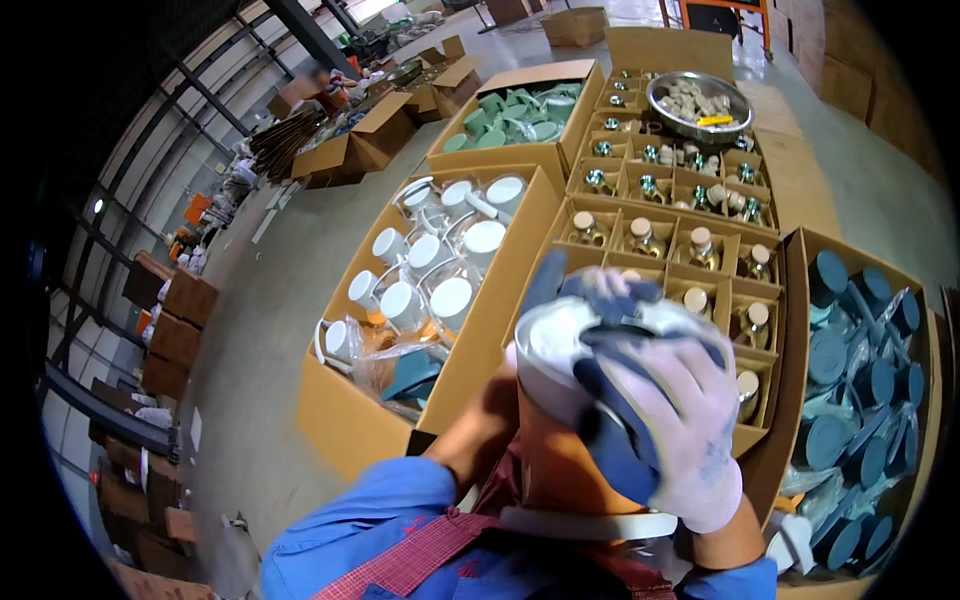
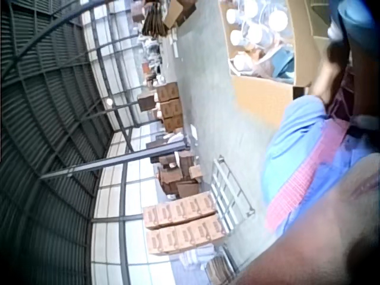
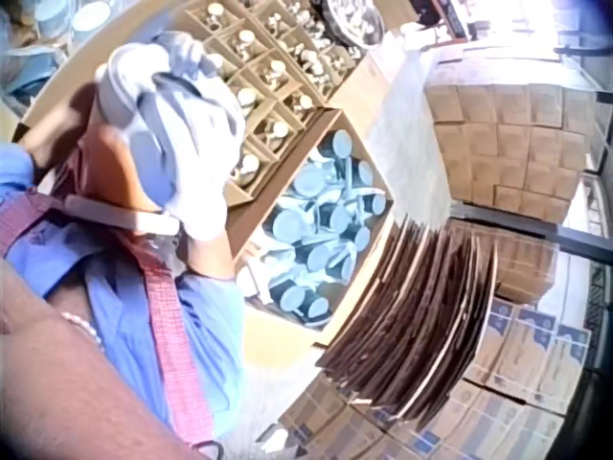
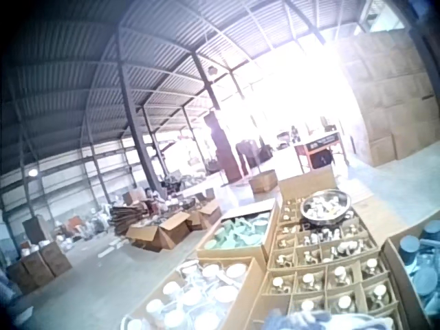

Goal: The person assembles orange and blue thermoses by placing reflective metal liners inside the outer plastic housings, screwing on black ring lids, and placing the assembled units into cardboard box dividers.

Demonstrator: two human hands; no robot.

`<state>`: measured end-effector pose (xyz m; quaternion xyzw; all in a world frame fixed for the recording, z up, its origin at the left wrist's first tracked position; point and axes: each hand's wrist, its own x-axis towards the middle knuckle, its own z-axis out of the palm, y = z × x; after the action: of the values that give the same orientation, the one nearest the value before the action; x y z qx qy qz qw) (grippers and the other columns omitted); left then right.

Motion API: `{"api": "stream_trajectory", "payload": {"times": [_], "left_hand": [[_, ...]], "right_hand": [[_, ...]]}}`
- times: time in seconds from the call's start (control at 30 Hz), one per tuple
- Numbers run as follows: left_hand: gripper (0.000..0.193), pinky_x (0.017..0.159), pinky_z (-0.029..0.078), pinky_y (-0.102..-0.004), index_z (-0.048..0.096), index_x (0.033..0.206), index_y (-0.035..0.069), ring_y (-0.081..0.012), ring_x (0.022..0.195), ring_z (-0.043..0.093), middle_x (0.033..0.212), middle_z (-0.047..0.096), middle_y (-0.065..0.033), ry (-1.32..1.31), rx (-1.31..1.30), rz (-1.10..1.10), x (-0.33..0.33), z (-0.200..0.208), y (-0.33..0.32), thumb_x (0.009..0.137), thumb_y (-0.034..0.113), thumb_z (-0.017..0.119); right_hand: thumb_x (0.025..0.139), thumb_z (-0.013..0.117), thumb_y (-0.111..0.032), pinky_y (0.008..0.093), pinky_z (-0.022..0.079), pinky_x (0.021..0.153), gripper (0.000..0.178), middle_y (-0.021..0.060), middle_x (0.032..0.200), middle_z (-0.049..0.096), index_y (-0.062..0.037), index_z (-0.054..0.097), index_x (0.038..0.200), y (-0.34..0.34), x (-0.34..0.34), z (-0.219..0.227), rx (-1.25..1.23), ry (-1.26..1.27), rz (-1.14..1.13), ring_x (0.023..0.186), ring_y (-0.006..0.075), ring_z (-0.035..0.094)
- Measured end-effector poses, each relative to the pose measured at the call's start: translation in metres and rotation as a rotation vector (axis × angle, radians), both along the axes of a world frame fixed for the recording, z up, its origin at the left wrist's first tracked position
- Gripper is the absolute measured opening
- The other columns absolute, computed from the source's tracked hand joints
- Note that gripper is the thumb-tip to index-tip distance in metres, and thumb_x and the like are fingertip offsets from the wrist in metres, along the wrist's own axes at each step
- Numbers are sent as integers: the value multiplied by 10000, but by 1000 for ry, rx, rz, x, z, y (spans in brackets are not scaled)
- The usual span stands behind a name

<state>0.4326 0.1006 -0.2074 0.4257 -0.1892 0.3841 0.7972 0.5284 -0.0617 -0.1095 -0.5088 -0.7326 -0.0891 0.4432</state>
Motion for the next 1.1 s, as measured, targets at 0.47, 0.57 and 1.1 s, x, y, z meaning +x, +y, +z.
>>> {"api": "stream_trajectory", "payload": {"times": [0.47, 0.57, 1.1], "left_hand": [[719, 993, 401, -428, 639, 750, -3, -309, 1003, 561, 872, 608, -157, 172, -115, 74, -27, 21, -13, 1030, 472, 178], [802, 1024, 374, -423, 650, 750, -19, -303, 1078, 527, 1005, 582, -140, 328, 71, 36, -46, 25, -17, 1018, 524, 123], [233, 971, 478, -412, 671, 997, 10, -314, 1086, 605, 1155, 636, -174, 728, 1054, 1088, -123, 70, 4, 767, -26, 682]], "right_hand": [[926, 569, -414, 403, 460, 721, 455, 119, 788, 638, -24, 596, 695, 6, 15, -52, 70, 725, 275, 747, 277, 596], [976, 440, -440, 413, 445, 698, 526, 101, 608, 572, -69, 530, 615, 2, 29, -65, 153, 910, 588, 621, 266, 547], [1009, 275, -547, 341, 476, 909, 669, 153, 1048, 672, 5, 653, 1020, -30, 40, -43, -129, 924, 141, 974, 235, 641]]}}
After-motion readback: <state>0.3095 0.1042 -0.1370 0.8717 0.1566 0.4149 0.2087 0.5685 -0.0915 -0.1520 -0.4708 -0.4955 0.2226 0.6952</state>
